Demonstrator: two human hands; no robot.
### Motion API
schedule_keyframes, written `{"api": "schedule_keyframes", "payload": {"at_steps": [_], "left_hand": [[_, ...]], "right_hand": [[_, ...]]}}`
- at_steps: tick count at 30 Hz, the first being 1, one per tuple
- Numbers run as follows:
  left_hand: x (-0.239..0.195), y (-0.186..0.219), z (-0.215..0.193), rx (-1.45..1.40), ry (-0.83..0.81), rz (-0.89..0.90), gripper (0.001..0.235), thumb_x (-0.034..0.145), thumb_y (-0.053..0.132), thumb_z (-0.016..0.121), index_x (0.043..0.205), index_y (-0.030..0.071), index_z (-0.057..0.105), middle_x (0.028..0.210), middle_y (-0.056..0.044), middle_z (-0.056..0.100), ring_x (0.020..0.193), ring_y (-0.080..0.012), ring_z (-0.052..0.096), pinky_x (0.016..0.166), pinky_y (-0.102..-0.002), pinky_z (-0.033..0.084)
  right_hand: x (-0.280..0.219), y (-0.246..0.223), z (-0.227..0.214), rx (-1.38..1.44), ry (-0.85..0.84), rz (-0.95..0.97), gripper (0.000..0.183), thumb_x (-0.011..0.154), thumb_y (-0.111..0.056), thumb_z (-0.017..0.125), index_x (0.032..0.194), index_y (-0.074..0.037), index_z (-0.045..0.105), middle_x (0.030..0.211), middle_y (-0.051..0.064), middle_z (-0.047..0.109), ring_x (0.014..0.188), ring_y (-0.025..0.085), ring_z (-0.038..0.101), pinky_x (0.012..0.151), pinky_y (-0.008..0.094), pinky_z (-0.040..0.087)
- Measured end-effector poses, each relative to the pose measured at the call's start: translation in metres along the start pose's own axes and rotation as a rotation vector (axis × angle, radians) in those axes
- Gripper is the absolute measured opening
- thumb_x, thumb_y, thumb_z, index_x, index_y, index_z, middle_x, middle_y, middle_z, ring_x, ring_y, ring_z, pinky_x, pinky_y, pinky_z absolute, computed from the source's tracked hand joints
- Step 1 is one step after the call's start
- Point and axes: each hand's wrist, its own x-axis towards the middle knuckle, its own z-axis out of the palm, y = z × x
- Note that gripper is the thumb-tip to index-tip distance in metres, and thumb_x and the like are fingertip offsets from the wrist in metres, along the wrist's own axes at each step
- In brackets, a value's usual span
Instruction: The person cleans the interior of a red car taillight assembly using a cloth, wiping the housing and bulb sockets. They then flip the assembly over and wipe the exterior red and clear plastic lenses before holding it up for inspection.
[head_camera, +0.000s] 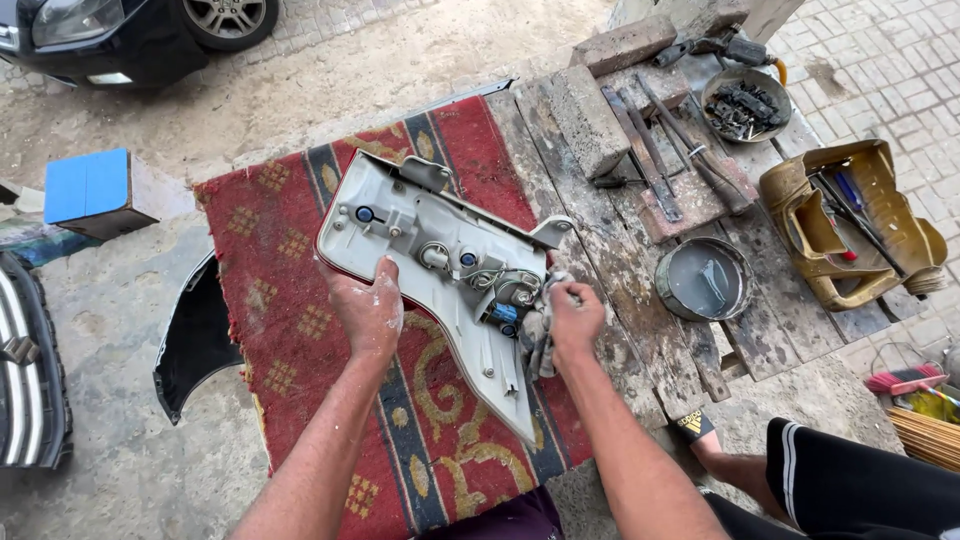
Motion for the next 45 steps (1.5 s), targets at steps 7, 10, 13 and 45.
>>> {"api": "schedule_keyframes", "payload": {"at_steps": [7,10,13,45], "left_hand": [[-0.006,-0.004,-0.010,0.020,-0.004,-0.044,0.066,0.086,0.007,0.075,0.142,0.001,0.041,0.113,-0.033,0.066,0.109,-0.0508,0.065,0.081,-0.059,0.055],[-0.005,-0.006,0.000,0.008,-0.002,-0.047,0.066,0.087,0.008,0.075,0.143,0.001,0.040,0.113,-0.032,0.066,0.109,-0.0491,0.065,0.081,-0.057,0.055],[-0.005,-0.001,0.001,0.098,0.022,-0.044,0.064,0.086,0.012,0.078,0.138,0.001,0.043,0.110,-0.033,0.066,0.106,-0.0509,0.066,0.078,-0.059,0.054],[0.024,-0.099,0.010,-0.086,0.030,-0.129,0.071,0.086,0.005,0.078,0.146,0.011,0.040,0.126,-0.020,0.061,0.119,-0.0330,0.062,0.094,-0.048,0.051]], "right_hand": [[-0.025,-0.036,-0.015,-0.102,-0.145,-0.143,0.027,0.087,-0.014,0.072,0.112,-0.016,0.080,0.106,0.010,0.070,0.107,0.025,0.067,0.093,0.043,0.052],[-0.022,-0.029,-0.024,-0.236,-0.157,-0.333,0.029,0.087,-0.013,0.072,0.112,-0.024,0.081,0.098,0.009,0.067,0.100,0.019,0.067,0.092,0.036,0.053],[-0.027,-0.036,-0.043,-0.151,-0.303,-0.220,0.030,0.100,-0.014,0.064,0.128,-0.015,0.074,0.102,0.006,0.067,0.097,0.018,0.065,0.081,0.043,0.054],[0.024,0.000,-0.077,0.005,-0.401,0.551,0.075,0.090,-0.057,0.071,0.136,0.002,0.060,0.131,0.023,0.065,0.119,0.037,0.064,0.095,0.057,0.052]]}}
